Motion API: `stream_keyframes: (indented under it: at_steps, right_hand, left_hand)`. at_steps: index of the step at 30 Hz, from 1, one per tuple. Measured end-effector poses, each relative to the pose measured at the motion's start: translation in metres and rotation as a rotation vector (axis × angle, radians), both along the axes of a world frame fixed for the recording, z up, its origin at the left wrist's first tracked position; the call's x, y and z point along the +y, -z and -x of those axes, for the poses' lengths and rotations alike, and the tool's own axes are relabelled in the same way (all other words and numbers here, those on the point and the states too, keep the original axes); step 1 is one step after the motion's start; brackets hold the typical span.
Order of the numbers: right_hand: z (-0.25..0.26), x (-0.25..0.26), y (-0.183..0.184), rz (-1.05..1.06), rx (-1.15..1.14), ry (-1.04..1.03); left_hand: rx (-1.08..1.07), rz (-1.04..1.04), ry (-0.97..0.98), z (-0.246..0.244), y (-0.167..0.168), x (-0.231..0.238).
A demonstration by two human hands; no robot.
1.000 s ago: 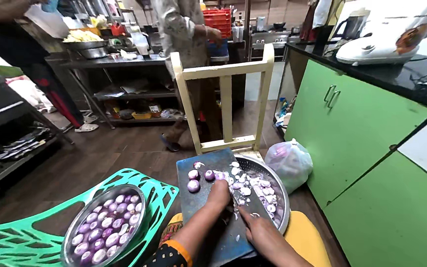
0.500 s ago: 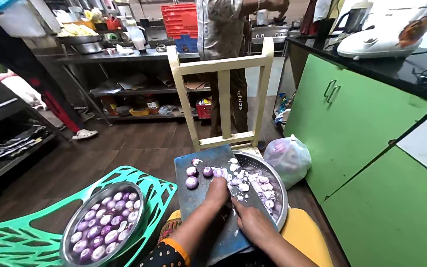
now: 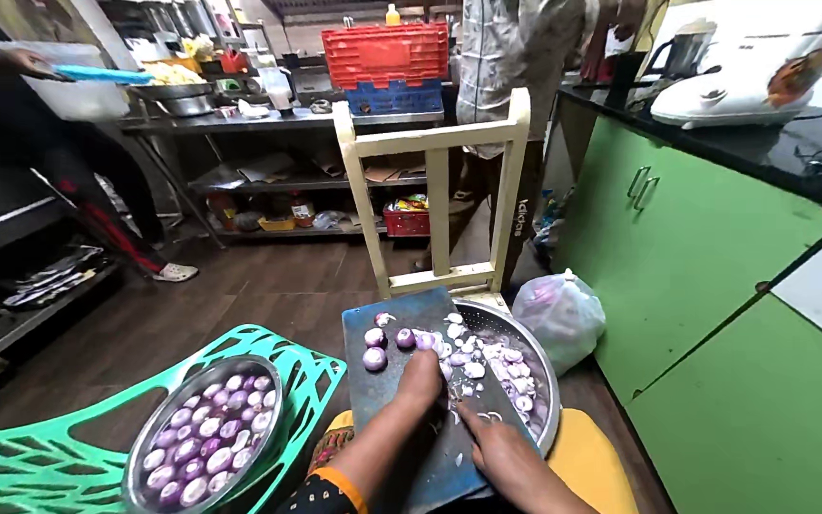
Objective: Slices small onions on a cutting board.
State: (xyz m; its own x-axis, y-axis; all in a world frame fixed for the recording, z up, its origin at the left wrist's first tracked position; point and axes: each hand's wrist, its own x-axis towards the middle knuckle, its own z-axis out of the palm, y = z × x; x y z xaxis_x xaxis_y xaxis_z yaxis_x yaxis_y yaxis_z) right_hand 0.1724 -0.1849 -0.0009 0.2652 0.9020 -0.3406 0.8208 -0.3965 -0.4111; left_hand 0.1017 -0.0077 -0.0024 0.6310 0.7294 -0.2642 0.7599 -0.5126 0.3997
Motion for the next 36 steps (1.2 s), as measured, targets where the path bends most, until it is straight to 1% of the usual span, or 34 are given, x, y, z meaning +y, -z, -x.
stream_keyframes:
  at_steps: [3, 7, 10, 12, 14, 17, 20, 22, 24, 27, 30, 33, 36]
  right_hand:
    - [0.001, -0.001, -0.012, -0.011, 0.011, -0.001]
    - [0.003, 0.017, 0.000, 0.003, 0.011, 0.014]
    - [0.002, 0.002, 0.000, -0.004, -0.007, -0.010]
    - [0.001, -0.006, -0.008, -0.012, 0.009, -0.015]
    - [0.003, 0.003, -0.010, -0.013, 0.018, -0.008]
    - [0.004, 0.017, -0.002, 0.025, 0.025, 0.011]
    - [0.003, 0.003, 0.000, 0.026, 0.013, -0.017]
    - [0.001, -0.008, -0.005, 0.019, 0.029, -0.009]
    - [0.000, -0.002, -0.006, -0.022, 0.046, -0.006]
    - [0.001, 0.013, 0.000, 0.002, 0.043, 0.001]
    - [-0.001, -0.001, 0.004, -0.002, 0.054, -0.002]
    - [-0.003, -0.030, -0.003, -0.015, 0.119, -0.030]
    - [0.001, -0.022, -0.001, -0.038, 0.152, -0.102]
  left_hand:
    - [0.022, -0.011, -0.007, -0.001, -0.001, -0.003]
    - [0.020, -0.017, -0.011, 0.000, 0.003, -0.005]
    - [0.051, 0.000, -0.029, 0.002, 0.000, -0.002]
    - [0.061, 0.001, -0.025, 0.002, -0.001, -0.001]
    - [0.072, -0.004, -0.005, 0.002, 0.000, -0.003]
    - [0.069, -0.017, 0.021, 0.001, 0.005, -0.004]
    - [0.063, -0.015, 0.003, 0.003, 0.004, -0.001]
    - [0.070, -0.019, -0.013, 0.003, 0.005, -0.002]
    - [0.089, -0.015, -0.022, 0.001, 0.003, -0.003]
    - [0.095, -0.022, -0.024, -0.002, 0.005, -0.007]
    - [0.089, -0.023, -0.024, 0.000, 0.002, -0.002]
    - [0.038, -0.046, -0.030, 0.004, -0.001, 0.010]
    - [-0.085, -0.147, -0.044, -0.001, -0.017, 0.030]
